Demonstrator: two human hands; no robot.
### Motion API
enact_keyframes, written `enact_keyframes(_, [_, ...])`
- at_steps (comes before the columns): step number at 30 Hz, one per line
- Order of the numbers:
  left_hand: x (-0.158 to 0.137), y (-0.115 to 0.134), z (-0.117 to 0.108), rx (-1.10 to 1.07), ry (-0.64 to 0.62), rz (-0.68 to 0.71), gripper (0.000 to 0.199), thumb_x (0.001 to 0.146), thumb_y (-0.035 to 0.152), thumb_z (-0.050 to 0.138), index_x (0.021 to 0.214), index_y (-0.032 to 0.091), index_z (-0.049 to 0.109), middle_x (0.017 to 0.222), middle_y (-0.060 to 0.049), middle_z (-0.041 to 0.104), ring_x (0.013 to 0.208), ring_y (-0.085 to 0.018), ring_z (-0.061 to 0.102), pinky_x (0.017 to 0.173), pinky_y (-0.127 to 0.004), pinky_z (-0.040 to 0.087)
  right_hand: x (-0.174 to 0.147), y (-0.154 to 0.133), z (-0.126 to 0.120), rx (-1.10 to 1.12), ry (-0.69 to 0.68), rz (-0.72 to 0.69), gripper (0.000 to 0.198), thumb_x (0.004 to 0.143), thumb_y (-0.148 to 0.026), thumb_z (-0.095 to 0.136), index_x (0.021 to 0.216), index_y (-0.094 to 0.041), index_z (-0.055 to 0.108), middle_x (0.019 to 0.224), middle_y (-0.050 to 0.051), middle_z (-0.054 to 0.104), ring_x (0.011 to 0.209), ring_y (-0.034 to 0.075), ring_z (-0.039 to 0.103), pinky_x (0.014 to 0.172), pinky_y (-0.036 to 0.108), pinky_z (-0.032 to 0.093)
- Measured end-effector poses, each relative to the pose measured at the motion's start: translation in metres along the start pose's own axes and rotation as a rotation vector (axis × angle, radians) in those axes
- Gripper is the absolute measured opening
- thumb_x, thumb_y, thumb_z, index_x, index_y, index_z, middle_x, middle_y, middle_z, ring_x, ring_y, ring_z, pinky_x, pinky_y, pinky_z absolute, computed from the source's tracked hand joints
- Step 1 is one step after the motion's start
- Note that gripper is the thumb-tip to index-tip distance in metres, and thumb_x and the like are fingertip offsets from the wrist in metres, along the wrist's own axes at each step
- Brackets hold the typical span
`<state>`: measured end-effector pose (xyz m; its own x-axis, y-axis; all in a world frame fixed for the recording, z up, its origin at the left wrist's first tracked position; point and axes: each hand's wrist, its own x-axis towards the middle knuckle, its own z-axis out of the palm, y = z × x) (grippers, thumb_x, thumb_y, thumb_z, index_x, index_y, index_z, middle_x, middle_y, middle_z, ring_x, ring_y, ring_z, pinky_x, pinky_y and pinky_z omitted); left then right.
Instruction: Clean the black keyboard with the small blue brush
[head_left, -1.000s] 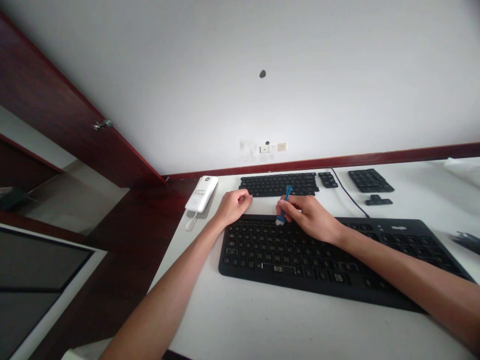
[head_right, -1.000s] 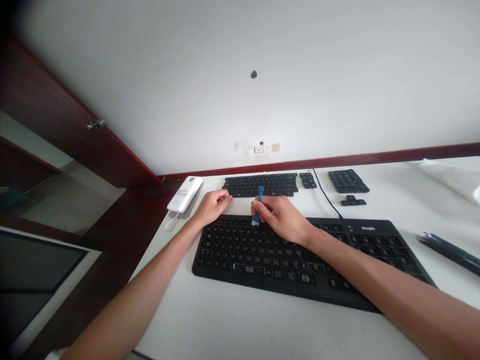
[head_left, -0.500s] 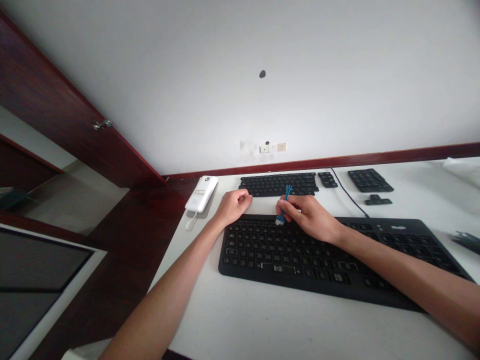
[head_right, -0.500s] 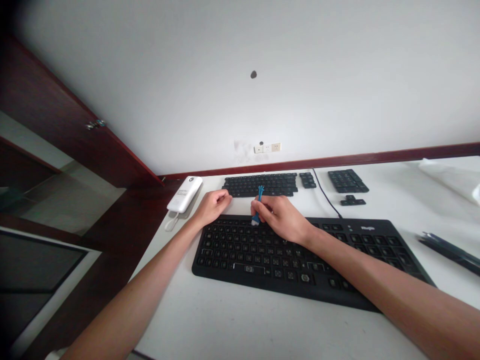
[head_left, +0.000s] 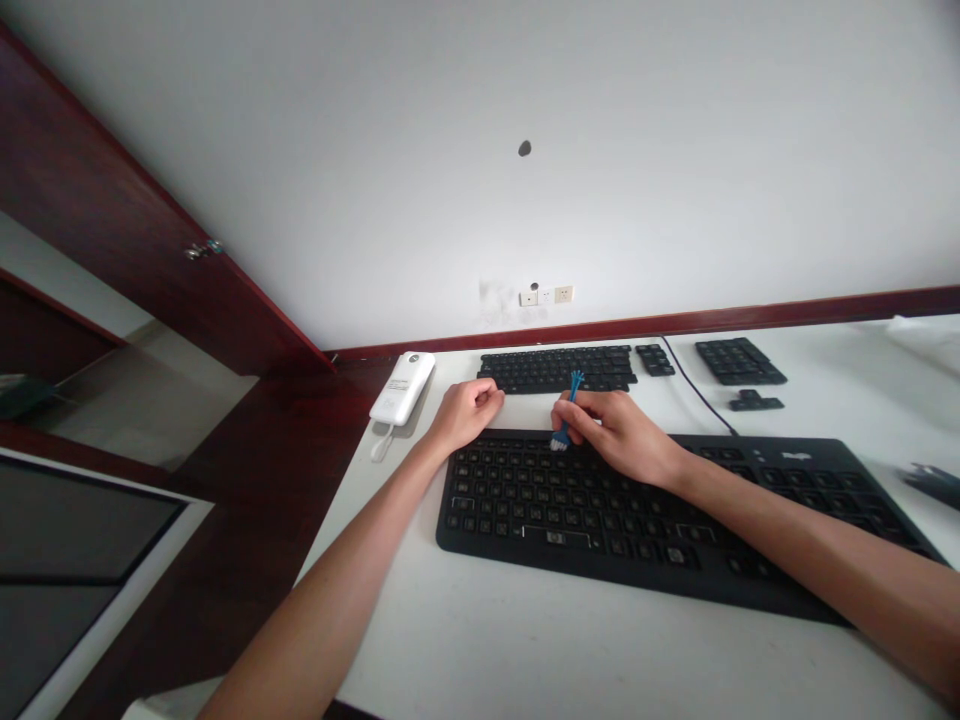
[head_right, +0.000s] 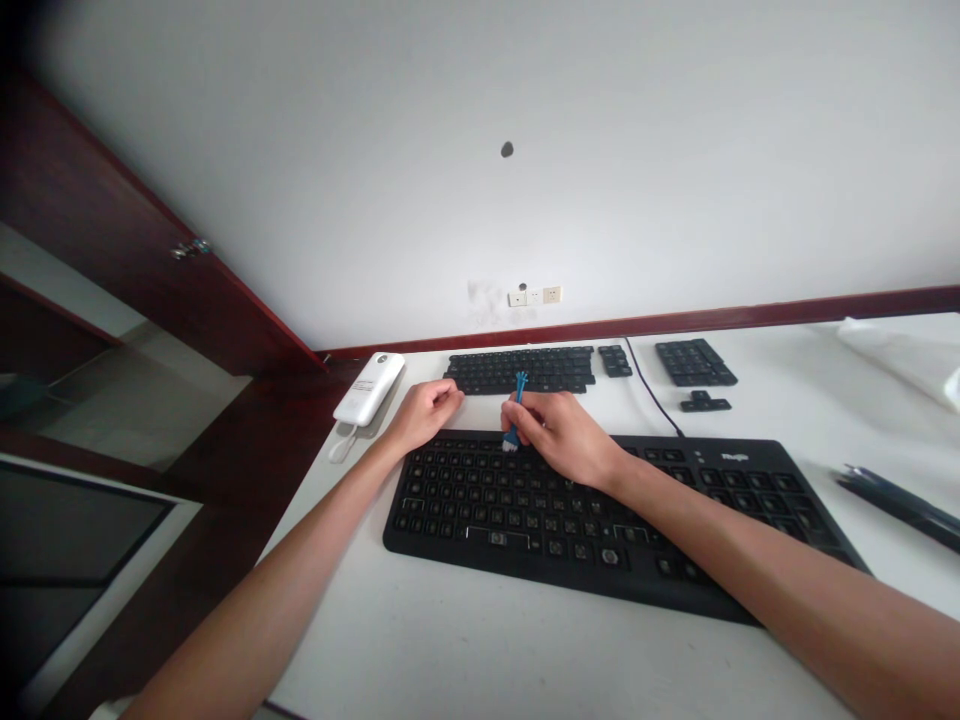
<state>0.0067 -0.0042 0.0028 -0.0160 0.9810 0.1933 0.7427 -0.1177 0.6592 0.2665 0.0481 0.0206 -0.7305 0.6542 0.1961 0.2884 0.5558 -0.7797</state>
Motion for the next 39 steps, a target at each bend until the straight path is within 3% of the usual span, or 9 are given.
enact_keyframes(21, [-0.0001, -0.0002, 0.0006, -0.007, 0.003, -0.003, 0.035, 0.096, 0.038, 0.052, 0.068, 0.019, 0.044, 0.062, 0.004, 0.043, 0.06, -0.012, 0.036, 0.06, -0.027, 0.026, 0.0008, 0.0003, 0.0006, 0.023, 0.011, 0.008, 0.047, 0.108, -0.049, 0.042, 0.084, -0.02, 0.071, 0.065, -0.001, 0.063, 0.056, 0.014, 0.053, 0.06, 0.029, 0.037])
enact_keyframes(29, [-0.0006, -0.0004, 0.0012, -0.017, 0.008, -0.005, 0.035, 0.096, 0.038, 0.052, 0.068, 0.019, 0.044, 0.063, 0.004, 0.042, 0.061, -0.011, 0.037, 0.06, -0.027, 0.026, 0.0054, 0.0081, -0.0012, 0.226, 0.101, 0.069, 0.051, 0.106, -0.056, 0.04, 0.085, -0.019, 0.068, 0.067, 0.001, 0.061, 0.066, 0.017, 0.059, 0.068, 0.031, 0.043])
enact_keyframes(35, [-0.0006, 0.0005, 0.0009, -0.027, 0.007, 0.008, 0.034, 0.096, 0.036, 0.052, 0.068, 0.019, 0.045, 0.064, 0.004, 0.045, 0.061, -0.012, 0.039, 0.061, -0.027, 0.028, 0.0015, 0.0031, -0.0002, 0.048, -0.021, 0.006, 0.05, 0.107, -0.054, 0.041, 0.085, -0.02, 0.07, 0.067, 0.001, 0.064, 0.06, 0.016, 0.056, 0.063, 0.031, 0.04])
enact_keyframes(39, [-0.0004, 0.0006, 0.0008, -0.033, 0.009, 0.006, 0.034, 0.096, 0.036, 0.052, 0.068, 0.019, 0.044, 0.064, 0.004, 0.044, 0.062, -0.012, 0.038, 0.061, -0.027, 0.028, 0.0015, 0.0031, -0.0005, 0.114, 0.052, 0.033, 0.053, 0.108, -0.056, 0.037, 0.087, -0.019, 0.07, 0.068, 0.001, 0.063, 0.065, 0.017, 0.059, 0.065, 0.03, 0.042])
